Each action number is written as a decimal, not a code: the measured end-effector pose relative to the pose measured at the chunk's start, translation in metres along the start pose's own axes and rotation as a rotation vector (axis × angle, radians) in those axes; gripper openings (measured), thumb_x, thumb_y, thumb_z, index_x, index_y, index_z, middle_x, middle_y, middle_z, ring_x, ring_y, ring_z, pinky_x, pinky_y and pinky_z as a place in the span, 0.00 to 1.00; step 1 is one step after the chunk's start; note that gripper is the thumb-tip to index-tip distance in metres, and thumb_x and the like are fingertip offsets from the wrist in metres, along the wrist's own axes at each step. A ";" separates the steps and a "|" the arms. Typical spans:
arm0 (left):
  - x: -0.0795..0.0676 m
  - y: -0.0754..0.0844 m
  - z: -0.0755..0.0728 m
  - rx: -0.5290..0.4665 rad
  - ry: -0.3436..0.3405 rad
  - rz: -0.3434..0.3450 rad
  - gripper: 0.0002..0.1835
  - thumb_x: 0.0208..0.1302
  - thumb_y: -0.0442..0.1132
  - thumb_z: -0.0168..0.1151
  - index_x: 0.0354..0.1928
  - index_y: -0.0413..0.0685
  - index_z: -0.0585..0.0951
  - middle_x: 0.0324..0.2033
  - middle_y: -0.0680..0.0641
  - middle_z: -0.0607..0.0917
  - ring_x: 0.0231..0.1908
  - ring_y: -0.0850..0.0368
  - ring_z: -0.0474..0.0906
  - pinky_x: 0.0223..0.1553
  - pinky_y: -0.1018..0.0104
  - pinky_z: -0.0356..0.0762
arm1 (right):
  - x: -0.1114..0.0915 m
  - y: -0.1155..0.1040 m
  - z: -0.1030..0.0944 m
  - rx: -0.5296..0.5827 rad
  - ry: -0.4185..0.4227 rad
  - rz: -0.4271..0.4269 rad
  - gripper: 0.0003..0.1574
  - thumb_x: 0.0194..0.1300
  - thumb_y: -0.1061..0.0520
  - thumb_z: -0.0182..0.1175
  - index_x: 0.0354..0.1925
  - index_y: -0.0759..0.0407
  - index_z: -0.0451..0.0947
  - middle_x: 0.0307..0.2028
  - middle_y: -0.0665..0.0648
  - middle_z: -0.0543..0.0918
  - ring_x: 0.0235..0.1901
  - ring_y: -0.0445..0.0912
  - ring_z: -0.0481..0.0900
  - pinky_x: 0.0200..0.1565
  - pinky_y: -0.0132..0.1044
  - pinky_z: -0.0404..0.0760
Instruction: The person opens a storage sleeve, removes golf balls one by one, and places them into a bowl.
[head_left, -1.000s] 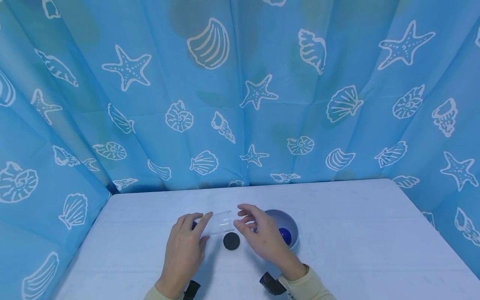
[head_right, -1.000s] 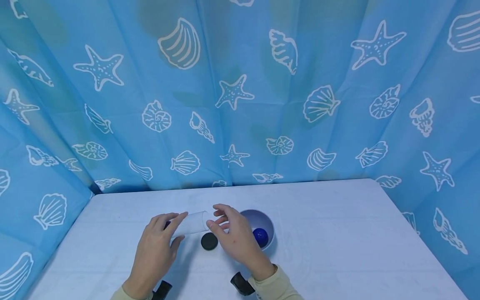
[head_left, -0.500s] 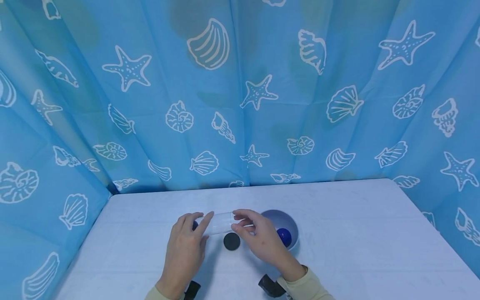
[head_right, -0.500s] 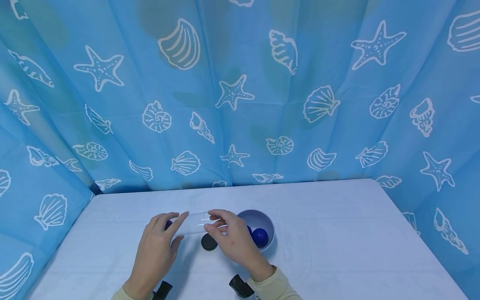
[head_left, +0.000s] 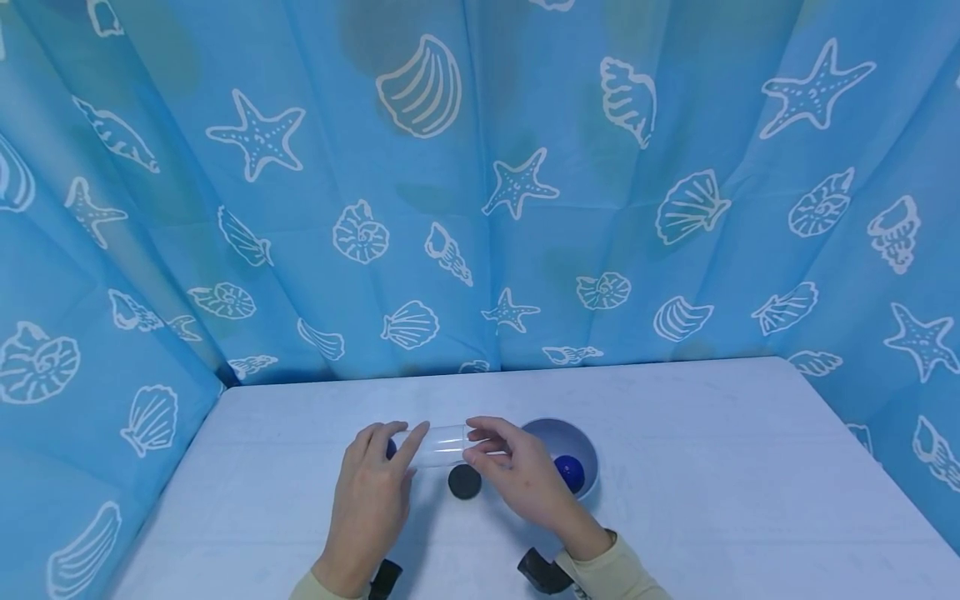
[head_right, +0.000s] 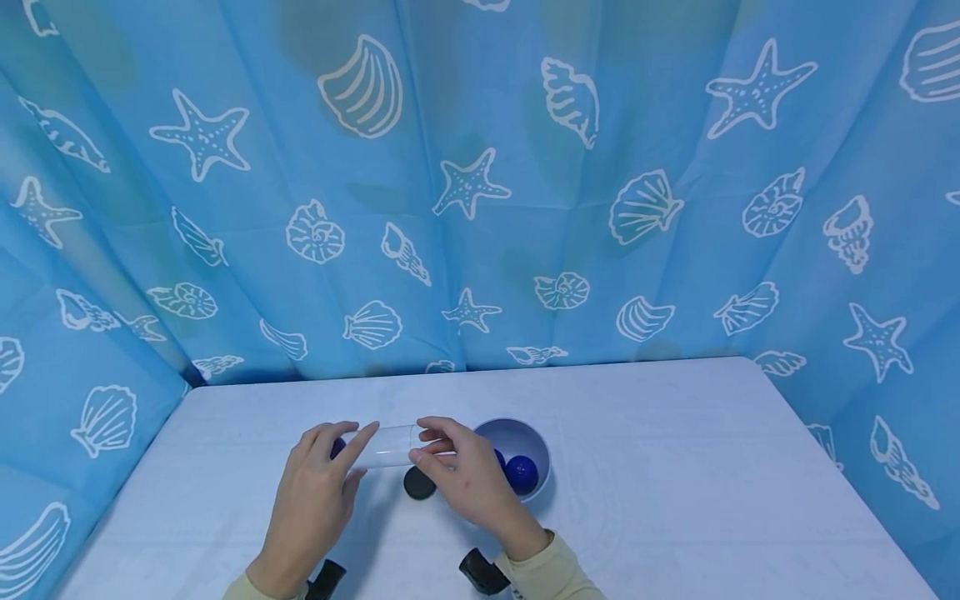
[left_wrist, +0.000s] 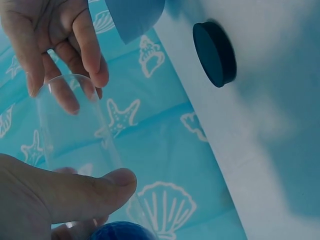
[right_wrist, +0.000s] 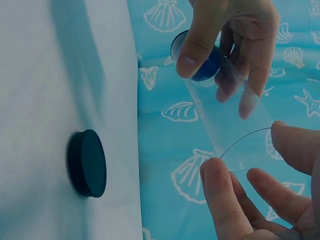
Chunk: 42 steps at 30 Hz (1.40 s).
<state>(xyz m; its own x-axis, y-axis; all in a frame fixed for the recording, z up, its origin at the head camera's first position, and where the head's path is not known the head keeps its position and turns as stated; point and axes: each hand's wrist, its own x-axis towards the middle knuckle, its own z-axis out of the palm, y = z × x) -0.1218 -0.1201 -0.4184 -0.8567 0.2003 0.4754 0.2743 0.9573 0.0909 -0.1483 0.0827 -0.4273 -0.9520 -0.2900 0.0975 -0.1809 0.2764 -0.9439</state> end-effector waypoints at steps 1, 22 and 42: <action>0.000 0.000 0.000 0.001 0.003 0.001 0.37 0.48 0.33 0.82 0.63 0.56 0.81 0.55 0.41 0.81 0.57 0.41 0.74 0.61 0.44 0.74 | 0.000 0.000 0.000 0.008 -0.003 0.005 0.29 0.73 0.47 0.61 0.66 0.58 0.73 0.57 0.61 0.81 0.55 0.50 0.81 0.54 0.34 0.82; 0.002 -0.001 -0.004 0.041 0.039 0.011 0.31 0.53 0.26 0.75 0.60 0.55 0.83 0.55 0.40 0.81 0.58 0.41 0.73 0.63 0.44 0.73 | -0.001 -0.001 0.008 0.175 -0.030 0.071 0.30 0.72 0.49 0.62 0.67 0.59 0.71 0.62 0.64 0.77 0.59 0.53 0.78 0.56 0.38 0.81; 0.002 -0.003 -0.007 0.042 0.052 0.037 0.32 0.53 0.25 0.75 0.60 0.55 0.83 0.55 0.40 0.80 0.59 0.41 0.73 0.64 0.45 0.71 | 0.000 0.002 0.011 0.182 -0.020 0.129 0.30 0.71 0.49 0.64 0.67 0.54 0.72 0.61 0.57 0.78 0.59 0.52 0.78 0.57 0.45 0.81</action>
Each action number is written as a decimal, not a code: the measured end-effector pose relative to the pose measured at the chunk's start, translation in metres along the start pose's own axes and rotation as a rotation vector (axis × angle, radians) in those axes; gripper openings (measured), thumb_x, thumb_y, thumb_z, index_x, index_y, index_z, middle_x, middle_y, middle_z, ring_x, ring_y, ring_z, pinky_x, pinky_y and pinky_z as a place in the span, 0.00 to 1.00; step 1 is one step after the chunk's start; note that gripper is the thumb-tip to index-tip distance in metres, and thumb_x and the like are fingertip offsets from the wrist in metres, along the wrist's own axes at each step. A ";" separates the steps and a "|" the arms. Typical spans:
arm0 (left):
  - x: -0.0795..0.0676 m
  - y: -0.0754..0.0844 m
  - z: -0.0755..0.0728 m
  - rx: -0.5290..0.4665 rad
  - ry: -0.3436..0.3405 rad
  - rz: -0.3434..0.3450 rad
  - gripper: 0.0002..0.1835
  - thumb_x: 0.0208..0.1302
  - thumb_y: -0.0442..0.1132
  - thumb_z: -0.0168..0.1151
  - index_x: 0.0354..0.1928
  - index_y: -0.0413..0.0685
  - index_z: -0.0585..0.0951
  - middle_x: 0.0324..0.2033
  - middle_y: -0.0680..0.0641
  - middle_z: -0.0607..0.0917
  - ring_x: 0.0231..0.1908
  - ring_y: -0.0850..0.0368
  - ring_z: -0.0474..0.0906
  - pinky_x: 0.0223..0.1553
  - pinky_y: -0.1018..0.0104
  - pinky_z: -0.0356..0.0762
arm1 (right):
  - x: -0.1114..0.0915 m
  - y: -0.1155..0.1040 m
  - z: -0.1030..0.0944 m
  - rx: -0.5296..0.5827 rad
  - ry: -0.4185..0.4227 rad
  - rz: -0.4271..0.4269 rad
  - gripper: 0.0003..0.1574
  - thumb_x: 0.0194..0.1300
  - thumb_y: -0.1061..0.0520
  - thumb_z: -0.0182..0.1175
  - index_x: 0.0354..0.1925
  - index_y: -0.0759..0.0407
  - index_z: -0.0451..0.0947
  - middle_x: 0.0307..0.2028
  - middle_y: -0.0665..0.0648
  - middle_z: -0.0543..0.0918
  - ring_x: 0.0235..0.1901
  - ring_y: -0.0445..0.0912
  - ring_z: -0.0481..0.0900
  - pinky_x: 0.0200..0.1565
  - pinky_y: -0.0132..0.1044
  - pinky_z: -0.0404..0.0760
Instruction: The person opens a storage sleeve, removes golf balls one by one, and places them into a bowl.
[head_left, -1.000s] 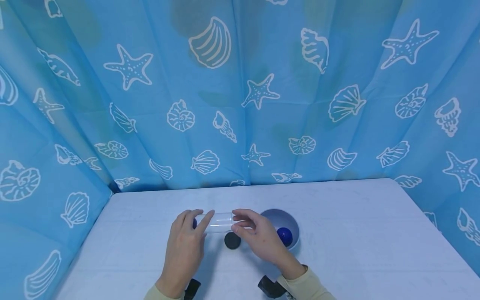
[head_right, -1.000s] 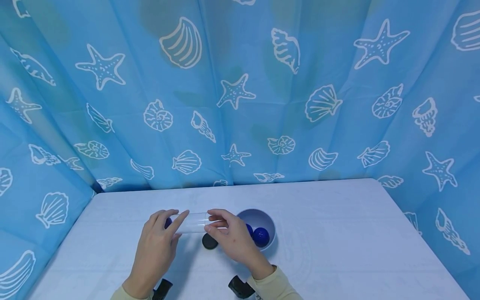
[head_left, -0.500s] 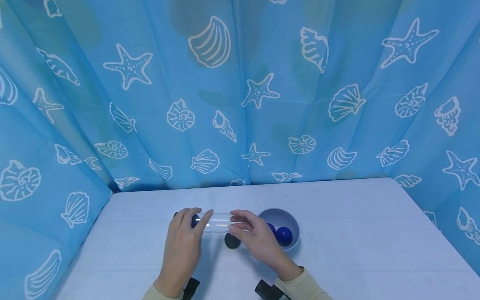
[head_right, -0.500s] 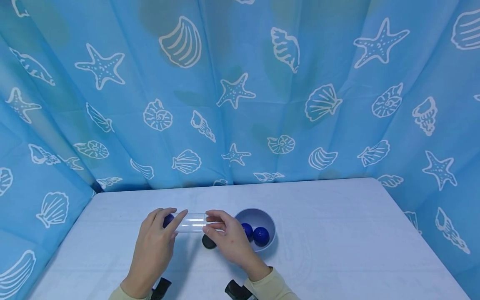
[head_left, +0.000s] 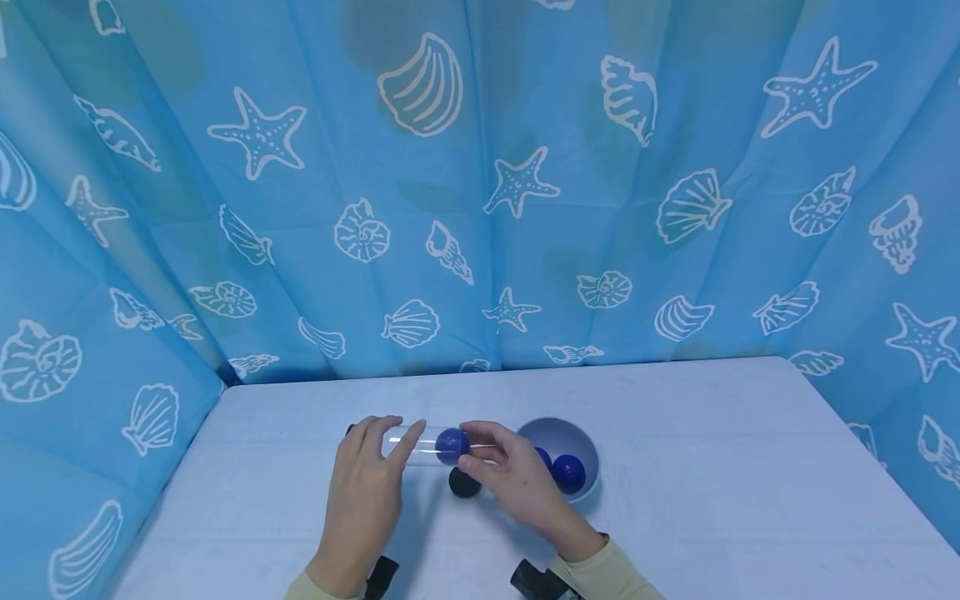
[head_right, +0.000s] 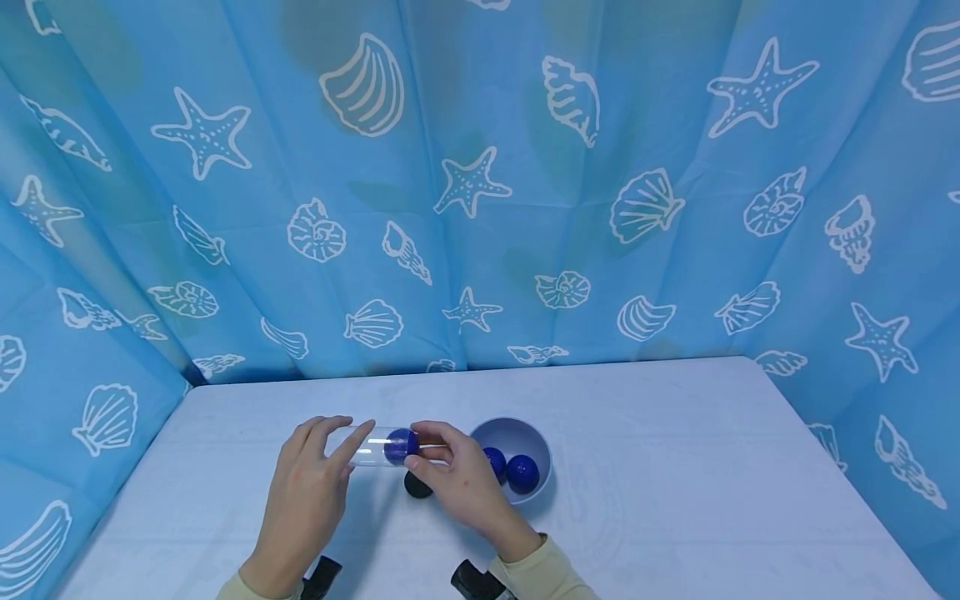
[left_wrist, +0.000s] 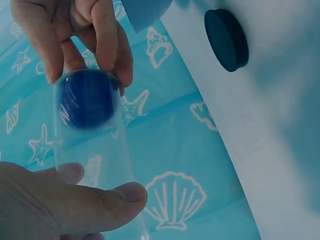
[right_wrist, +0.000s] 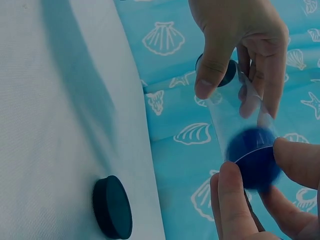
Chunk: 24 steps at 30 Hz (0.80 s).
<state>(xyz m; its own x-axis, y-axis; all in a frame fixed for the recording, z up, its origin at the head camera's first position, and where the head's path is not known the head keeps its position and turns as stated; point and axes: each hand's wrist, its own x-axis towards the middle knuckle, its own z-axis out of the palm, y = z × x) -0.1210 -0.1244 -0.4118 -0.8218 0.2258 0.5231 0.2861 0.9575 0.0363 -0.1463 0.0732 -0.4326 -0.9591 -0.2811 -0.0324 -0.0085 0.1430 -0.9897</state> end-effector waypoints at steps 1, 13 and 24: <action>0.000 0.000 0.000 -0.002 0.000 0.001 0.32 0.53 0.25 0.75 0.60 0.55 0.83 0.55 0.40 0.80 0.58 0.41 0.73 0.64 0.45 0.71 | 0.000 0.000 0.000 -0.004 0.003 0.004 0.30 0.70 0.49 0.64 0.67 0.54 0.72 0.61 0.57 0.78 0.59 0.52 0.78 0.56 0.46 0.82; 0.000 0.001 0.000 0.009 0.004 -0.003 0.31 0.51 0.24 0.76 0.59 0.52 0.84 0.53 0.39 0.80 0.58 0.41 0.72 0.63 0.45 0.72 | 0.001 0.000 -0.003 0.018 -0.029 -0.002 0.33 0.70 0.48 0.65 0.69 0.54 0.71 0.64 0.58 0.76 0.58 0.50 0.79 0.57 0.43 0.81; 0.001 0.001 -0.002 0.002 -0.015 -0.022 0.32 0.52 0.25 0.76 0.59 0.54 0.83 0.55 0.40 0.80 0.58 0.41 0.72 0.64 0.44 0.72 | 0.000 -0.003 -0.004 0.015 -0.027 0.019 0.32 0.70 0.48 0.65 0.68 0.54 0.71 0.63 0.58 0.76 0.58 0.51 0.78 0.57 0.46 0.81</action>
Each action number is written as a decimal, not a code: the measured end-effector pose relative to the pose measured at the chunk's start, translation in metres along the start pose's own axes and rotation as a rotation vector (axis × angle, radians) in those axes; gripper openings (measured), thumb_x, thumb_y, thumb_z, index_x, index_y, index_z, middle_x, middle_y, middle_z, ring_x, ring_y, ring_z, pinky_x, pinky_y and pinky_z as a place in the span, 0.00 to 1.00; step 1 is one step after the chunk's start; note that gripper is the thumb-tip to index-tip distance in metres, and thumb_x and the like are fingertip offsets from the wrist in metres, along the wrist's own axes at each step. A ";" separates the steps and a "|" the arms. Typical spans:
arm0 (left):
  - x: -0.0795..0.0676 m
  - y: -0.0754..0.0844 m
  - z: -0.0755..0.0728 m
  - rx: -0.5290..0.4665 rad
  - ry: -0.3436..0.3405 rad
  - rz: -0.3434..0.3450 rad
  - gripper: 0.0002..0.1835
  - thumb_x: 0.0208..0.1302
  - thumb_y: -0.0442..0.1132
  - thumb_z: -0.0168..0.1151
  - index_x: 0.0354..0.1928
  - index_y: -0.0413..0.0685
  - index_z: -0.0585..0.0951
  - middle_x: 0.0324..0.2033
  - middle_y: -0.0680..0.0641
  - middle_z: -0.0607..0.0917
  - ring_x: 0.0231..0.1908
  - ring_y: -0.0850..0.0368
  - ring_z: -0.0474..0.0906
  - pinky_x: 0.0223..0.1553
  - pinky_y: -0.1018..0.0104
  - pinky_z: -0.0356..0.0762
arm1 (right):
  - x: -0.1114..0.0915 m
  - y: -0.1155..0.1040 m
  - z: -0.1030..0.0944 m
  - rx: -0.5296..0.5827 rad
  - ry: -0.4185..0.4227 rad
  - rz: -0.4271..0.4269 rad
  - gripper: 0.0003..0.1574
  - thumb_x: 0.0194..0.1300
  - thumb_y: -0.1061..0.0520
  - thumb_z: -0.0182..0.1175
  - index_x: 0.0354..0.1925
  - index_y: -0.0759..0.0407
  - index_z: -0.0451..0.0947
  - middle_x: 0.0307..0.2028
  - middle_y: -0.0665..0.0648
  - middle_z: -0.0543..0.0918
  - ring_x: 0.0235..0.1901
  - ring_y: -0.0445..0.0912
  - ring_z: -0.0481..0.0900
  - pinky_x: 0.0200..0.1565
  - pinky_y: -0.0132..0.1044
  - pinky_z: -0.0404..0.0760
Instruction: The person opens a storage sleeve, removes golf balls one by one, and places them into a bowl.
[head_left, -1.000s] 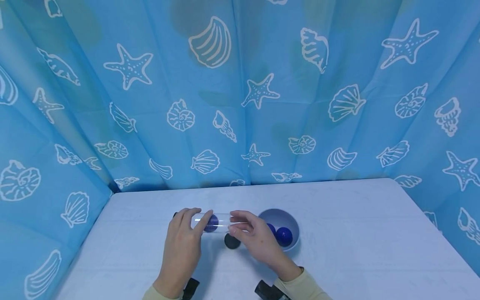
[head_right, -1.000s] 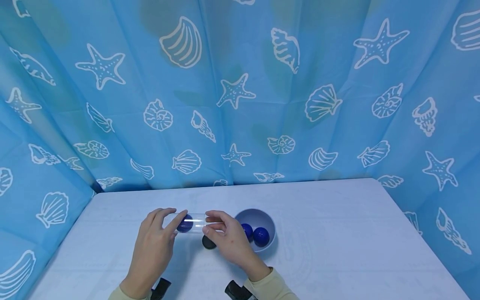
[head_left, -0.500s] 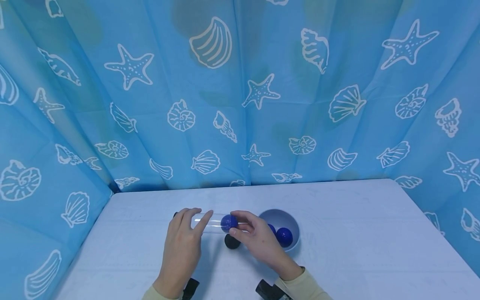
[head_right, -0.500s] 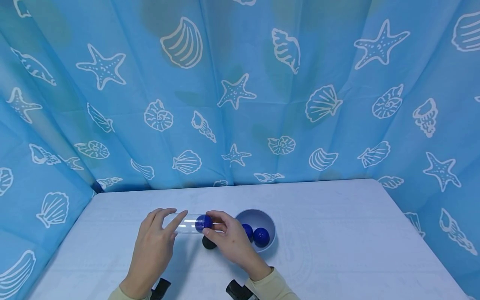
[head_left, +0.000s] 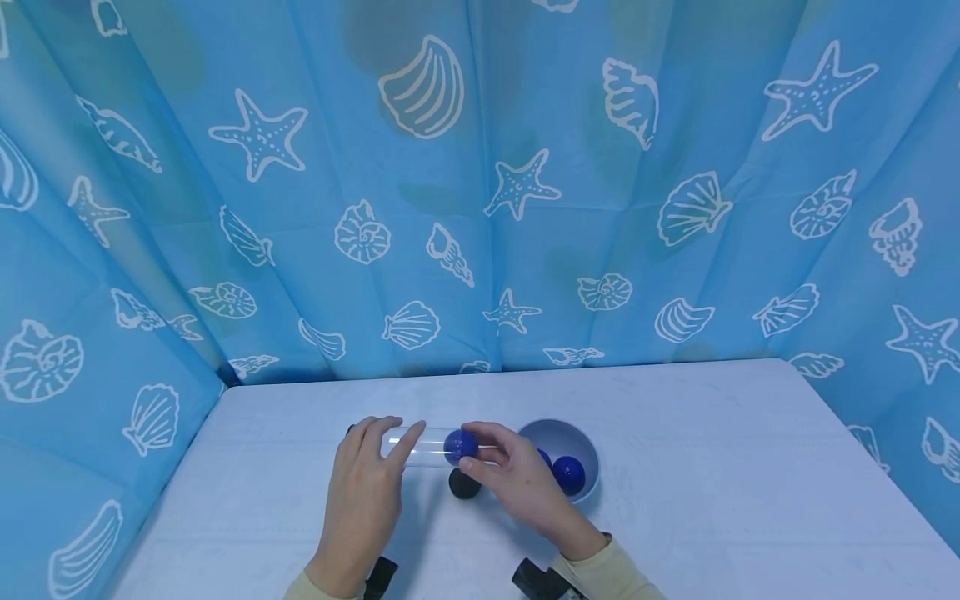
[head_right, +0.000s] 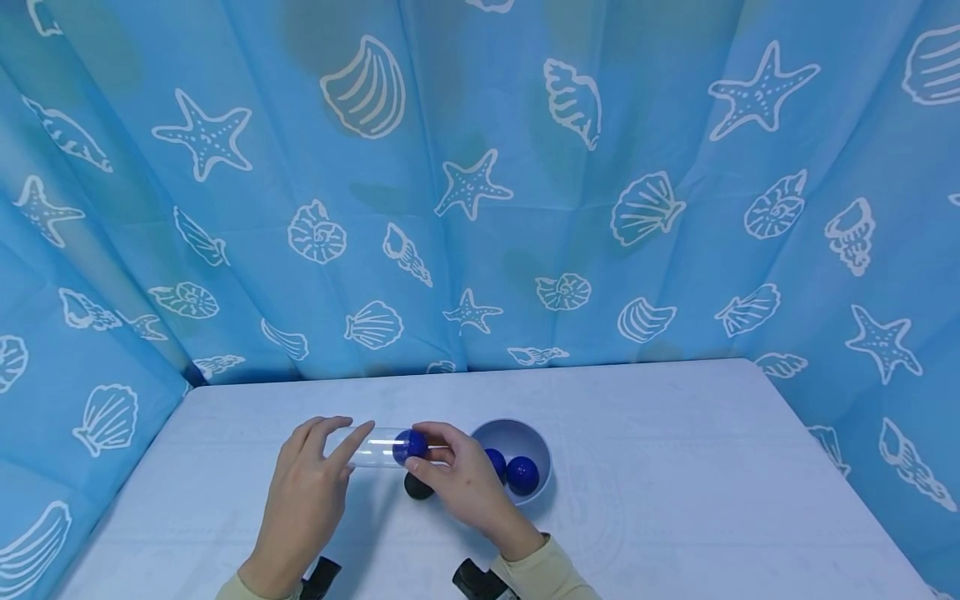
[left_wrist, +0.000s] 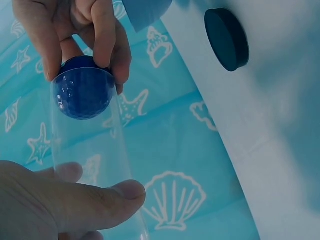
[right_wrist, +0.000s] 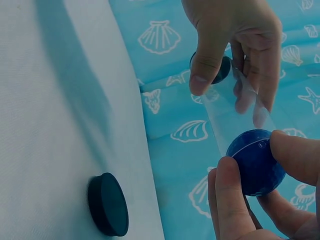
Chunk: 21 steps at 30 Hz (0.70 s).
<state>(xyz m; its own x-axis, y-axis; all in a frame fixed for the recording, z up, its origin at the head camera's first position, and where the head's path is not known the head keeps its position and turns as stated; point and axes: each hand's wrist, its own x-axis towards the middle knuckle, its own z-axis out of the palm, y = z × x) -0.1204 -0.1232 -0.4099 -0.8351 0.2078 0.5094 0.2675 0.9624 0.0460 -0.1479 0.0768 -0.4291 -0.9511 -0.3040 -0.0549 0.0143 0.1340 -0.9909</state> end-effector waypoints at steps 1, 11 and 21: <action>0.000 0.000 0.000 0.000 0.001 -0.001 0.31 0.52 0.25 0.76 0.59 0.54 0.83 0.55 0.40 0.80 0.58 0.41 0.72 0.63 0.44 0.72 | 0.000 0.000 0.000 0.000 0.001 0.001 0.32 0.70 0.48 0.65 0.68 0.54 0.71 0.63 0.58 0.76 0.58 0.51 0.78 0.57 0.45 0.81; 0.001 0.001 0.001 -0.013 0.006 -0.016 0.34 0.47 0.27 0.80 0.59 0.52 0.82 0.55 0.40 0.80 0.58 0.41 0.73 0.63 0.45 0.72 | -0.001 -0.004 -0.004 0.003 0.004 -0.001 0.32 0.70 0.49 0.64 0.68 0.54 0.71 0.61 0.57 0.78 0.58 0.50 0.78 0.56 0.42 0.82; 0.002 0.001 0.002 -0.017 0.009 -0.033 0.35 0.45 0.30 0.82 0.60 0.48 0.81 0.53 0.40 0.81 0.57 0.41 0.75 0.62 0.45 0.73 | 0.001 -0.009 -0.012 -0.032 0.017 -0.007 0.32 0.70 0.47 0.64 0.68 0.53 0.71 0.63 0.57 0.76 0.59 0.51 0.77 0.56 0.42 0.82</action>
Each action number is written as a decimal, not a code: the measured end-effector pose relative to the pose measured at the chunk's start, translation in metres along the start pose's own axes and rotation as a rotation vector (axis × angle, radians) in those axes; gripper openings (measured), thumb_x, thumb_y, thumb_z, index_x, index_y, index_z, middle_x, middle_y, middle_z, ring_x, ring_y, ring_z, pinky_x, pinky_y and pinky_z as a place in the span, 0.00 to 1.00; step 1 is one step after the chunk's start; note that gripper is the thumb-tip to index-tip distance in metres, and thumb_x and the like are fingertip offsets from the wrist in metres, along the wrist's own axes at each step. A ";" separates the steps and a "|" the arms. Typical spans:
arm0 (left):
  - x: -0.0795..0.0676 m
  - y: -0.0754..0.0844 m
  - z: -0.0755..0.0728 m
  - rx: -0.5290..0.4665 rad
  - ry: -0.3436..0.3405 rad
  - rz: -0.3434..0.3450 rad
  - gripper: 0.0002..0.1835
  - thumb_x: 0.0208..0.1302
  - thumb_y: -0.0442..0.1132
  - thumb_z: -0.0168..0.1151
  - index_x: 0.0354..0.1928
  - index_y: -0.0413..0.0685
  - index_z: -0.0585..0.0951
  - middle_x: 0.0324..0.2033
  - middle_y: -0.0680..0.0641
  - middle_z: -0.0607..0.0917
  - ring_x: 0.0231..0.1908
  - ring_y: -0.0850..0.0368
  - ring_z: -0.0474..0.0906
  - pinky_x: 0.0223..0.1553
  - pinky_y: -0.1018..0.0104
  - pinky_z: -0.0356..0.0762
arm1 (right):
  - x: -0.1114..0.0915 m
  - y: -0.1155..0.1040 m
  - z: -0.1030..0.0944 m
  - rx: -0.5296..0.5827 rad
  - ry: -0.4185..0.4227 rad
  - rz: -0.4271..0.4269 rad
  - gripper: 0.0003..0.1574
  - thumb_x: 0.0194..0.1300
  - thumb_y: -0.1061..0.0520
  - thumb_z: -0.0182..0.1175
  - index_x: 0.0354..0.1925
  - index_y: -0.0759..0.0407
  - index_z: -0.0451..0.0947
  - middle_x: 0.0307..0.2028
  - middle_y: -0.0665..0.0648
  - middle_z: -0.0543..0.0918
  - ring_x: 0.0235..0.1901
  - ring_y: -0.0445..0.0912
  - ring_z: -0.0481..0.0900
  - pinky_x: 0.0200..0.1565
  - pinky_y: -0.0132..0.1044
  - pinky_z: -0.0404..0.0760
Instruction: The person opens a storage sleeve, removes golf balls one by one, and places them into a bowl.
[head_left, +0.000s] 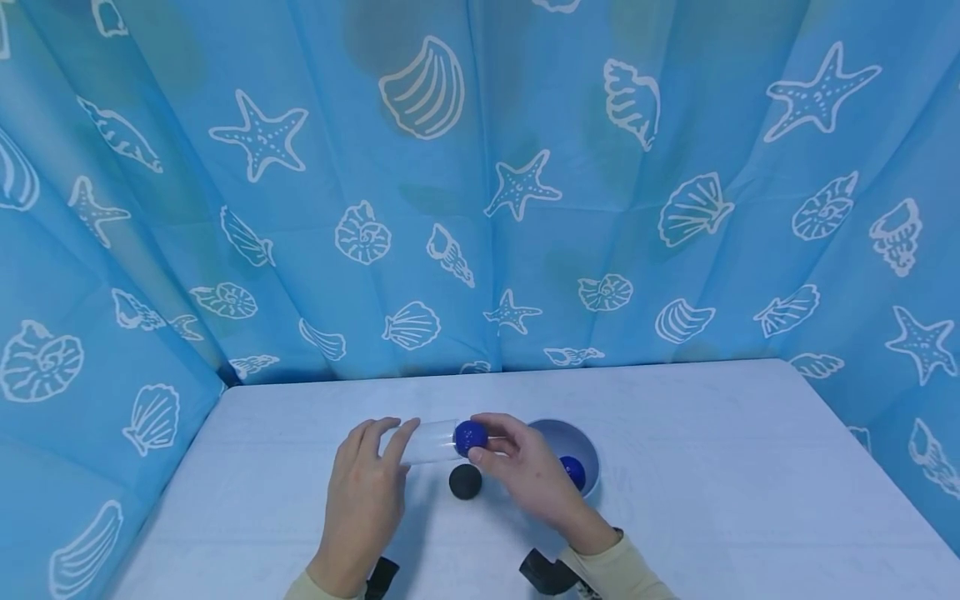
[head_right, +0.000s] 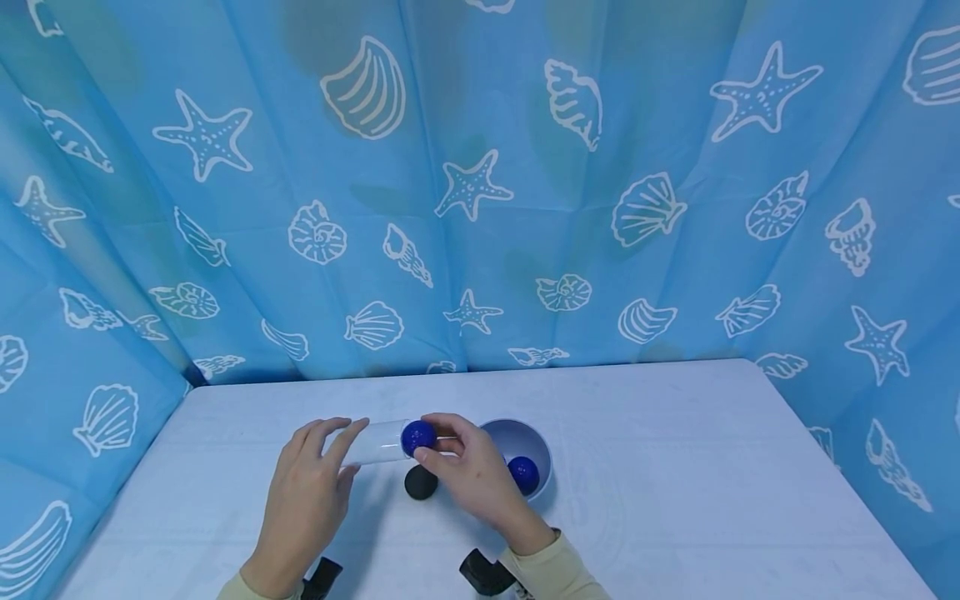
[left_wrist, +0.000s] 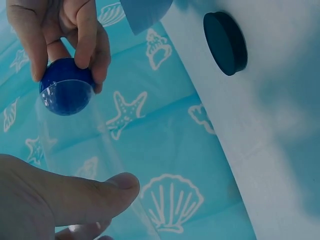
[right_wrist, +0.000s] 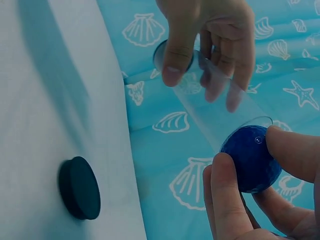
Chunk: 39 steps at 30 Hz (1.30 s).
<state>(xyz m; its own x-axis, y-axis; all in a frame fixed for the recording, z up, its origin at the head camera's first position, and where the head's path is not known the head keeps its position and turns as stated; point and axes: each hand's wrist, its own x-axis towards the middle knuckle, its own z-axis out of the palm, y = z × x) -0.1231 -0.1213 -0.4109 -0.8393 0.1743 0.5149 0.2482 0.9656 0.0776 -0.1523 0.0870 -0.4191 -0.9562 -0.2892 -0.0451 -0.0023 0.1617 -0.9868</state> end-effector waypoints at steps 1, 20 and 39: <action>0.000 0.000 0.000 -0.003 0.001 -0.003 0.35 0.45 0.30 0.82 0.60 0.48 0.81 0.53 0.40 0.81 0.57 0.41 0.75 0.62 0.45 0.73 | 0.000 0.000 -0.001 -0.007 0.005 -0.003 0.32 0.70 0.47 0.64 0.68 0.54 0.71 0.63 0.57 0.76 0.59 0.51 0.77 0.56 0.42 0.82; 0.000 0.000 0.000 -0.071 0.005 -0.033 0.34 0.47 0.27 0.80 0.59 0.42 0.78 0.51 0.39 0.81 0.54 0.42 0.77 0.58 0.45 0.77 | -0.001 -0.007 -0.017 -0.097 0.129 -0.017 0.29 0.69 0.52 0.66 0.65 0.53 0.74 0.60 0.55 0.79 0.58 0.51 0.79 0.57 0.48 0.81; -0.001 -0.003 0.007 -0.097 0.001 -0.067 0.35 0.48 0.31 0.80 0.59 0.38 0.75 0.51 0.37 0.82 0.52 0.41 0.81 0.54 0.44 0.80 | -0.002 -0.007 -0.030 -0.277 0.199 0.007 0.29 0.68 0.52 0.66 0.66 0.51 0.74 0.59 0.56 0.81 0.57 0.53 0.80 0.58 0.57 0.79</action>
<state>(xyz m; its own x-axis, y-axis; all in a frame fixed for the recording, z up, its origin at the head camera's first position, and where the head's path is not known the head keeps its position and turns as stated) -0.1262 -0.1233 -0.4174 -0.8551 0.1100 0.5066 0.2375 0.9518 0.1942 -0.1592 0.1150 -0.4074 -0.9948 -0.1018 0.0063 -0.0488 0.4212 -0.9057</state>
